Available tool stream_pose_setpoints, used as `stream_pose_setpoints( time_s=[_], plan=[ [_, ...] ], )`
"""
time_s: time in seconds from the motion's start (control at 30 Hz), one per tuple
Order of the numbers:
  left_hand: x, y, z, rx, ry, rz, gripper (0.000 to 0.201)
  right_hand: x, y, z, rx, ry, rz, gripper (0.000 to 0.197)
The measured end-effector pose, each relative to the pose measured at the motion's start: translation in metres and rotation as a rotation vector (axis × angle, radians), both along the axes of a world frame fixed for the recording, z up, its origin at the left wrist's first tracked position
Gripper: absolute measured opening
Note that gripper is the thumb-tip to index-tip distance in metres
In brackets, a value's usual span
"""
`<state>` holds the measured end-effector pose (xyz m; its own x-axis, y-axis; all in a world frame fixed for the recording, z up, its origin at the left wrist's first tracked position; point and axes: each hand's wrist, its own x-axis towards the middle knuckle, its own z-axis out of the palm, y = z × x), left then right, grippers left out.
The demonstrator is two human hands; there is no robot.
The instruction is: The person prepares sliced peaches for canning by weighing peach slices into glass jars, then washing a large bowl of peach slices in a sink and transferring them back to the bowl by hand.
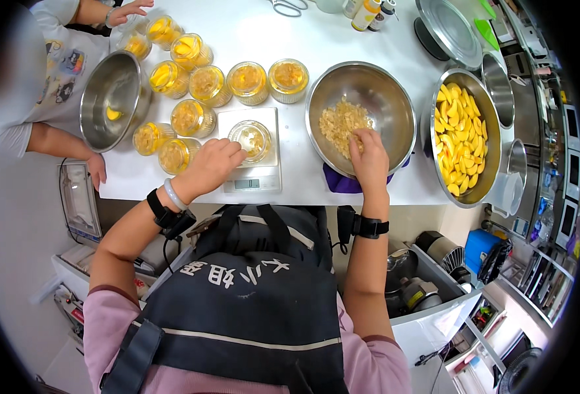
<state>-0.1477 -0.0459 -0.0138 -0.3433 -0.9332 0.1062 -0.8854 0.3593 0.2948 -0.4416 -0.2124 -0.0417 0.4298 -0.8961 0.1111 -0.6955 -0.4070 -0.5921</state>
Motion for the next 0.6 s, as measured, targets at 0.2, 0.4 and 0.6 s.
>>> stream_pose_setpoints(
  time_s=[0.2, 0.4, 0.6],
  plan=[
    [-0.029, 0.013, 0.027, -0.056, -0.048, 0.202, 0.021, -0.009, 0.004, -0.002, 0.012, 0.018, 0.014, 0.018],
    [-0.043, 0.043, -0.023, 0.406, 0.075, -0.173, 0.036, -0.010, 0.007, -0.002, 0.004, 0.018, 0.048, 0.018],
    [-0.046, 0.051, -0.059, 0.524, 0.041, -0.153, 0.065, -0.006, 0.010, 0.001, 0.006, 0.026, 0.070, 0.017]
  ],
)
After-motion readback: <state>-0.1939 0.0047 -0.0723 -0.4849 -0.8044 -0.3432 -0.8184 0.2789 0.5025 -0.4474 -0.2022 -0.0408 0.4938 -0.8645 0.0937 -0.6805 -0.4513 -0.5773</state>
